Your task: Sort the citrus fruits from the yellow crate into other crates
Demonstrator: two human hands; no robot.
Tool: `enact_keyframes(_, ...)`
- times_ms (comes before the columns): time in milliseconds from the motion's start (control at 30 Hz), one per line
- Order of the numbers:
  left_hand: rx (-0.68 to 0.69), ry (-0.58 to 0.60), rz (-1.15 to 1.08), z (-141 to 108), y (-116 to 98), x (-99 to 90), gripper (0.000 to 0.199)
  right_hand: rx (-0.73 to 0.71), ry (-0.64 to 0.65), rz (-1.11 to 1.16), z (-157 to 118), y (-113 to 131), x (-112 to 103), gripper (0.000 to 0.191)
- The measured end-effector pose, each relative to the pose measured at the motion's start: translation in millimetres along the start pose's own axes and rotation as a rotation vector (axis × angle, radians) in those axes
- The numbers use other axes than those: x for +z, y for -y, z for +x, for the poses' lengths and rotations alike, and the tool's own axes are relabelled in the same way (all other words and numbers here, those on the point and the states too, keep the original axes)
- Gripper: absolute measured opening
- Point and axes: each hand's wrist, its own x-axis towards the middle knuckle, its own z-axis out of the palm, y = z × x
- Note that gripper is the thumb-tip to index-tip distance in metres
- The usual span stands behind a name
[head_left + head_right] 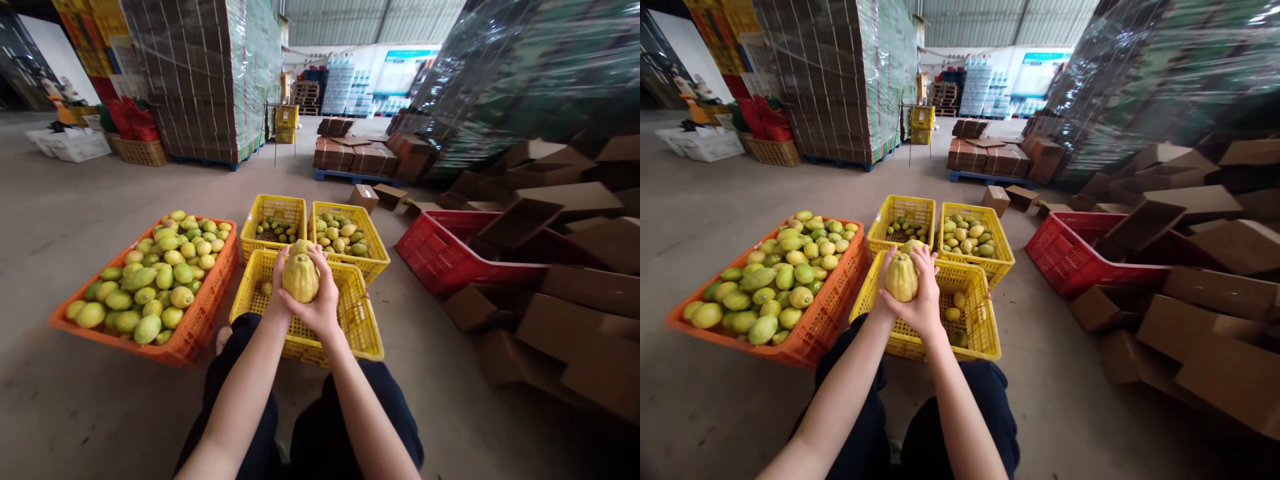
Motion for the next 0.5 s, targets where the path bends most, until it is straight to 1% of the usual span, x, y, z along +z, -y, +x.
enact_keyframes(100,-0.008,-0.013,-0.071,4,8,-2.5,0.052,0.004,0.017,0.005,-6,4,3,0.073)
enact_keyframes(167,0.006,-0.030,-0.102,7,7,-1.6,0.049,0.015,-0.022,0.035,-9,5,4,0.072)
enact_keyframes(233,0.034,-0.085,-0.147,9,0,0.7,0.041,0.035,-0.106,0.061,-10,5,2,0.076)
enact_keyframes(333,0.091,-0.186,-0.214,9,-17,3.6,0.031,0.088,-0.214,0.055,-8,2,-7,0.083)
enact_keyframes(400,0.141,-0.198,-0.170,8,-27,4.5,0.031,0.121,-0.230,0.026,-3,-2,-15,0.079)
enact_keyframes(500,0.282,-0.127,0.047,5,-31,4.3,0.033,0.120,-0.204,-0.013,4,-11,-25,0.071)
